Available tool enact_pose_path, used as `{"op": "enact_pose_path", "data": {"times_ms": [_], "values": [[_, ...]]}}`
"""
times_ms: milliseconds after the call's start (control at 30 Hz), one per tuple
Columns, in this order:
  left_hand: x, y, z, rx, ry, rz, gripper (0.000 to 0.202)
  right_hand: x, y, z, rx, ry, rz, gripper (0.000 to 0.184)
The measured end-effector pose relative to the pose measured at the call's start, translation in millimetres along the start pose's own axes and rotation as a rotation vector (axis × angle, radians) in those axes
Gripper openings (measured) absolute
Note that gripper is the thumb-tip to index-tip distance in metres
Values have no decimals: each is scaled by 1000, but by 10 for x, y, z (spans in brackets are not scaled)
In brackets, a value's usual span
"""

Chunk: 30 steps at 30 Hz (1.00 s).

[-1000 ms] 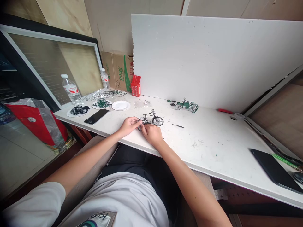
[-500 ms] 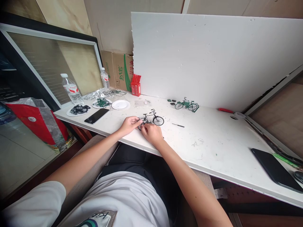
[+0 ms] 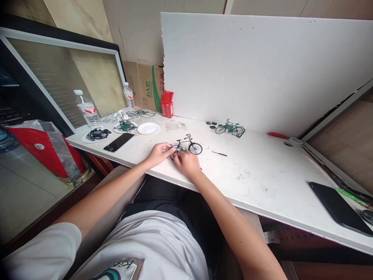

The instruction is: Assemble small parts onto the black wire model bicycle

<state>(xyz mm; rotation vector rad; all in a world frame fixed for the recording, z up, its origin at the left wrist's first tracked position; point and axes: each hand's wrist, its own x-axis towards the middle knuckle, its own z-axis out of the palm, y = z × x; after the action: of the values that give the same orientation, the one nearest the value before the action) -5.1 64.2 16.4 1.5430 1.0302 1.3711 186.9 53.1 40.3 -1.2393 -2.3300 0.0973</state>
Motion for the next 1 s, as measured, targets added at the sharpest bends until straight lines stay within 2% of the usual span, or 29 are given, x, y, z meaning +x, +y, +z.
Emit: {"op": "enact_pose_path", "data": {"times_ms": [1000], "values": [[1, -11, -13, 63, -13, 8, 44, 10, -16, -10, -8, -48, -52, 45]]}}
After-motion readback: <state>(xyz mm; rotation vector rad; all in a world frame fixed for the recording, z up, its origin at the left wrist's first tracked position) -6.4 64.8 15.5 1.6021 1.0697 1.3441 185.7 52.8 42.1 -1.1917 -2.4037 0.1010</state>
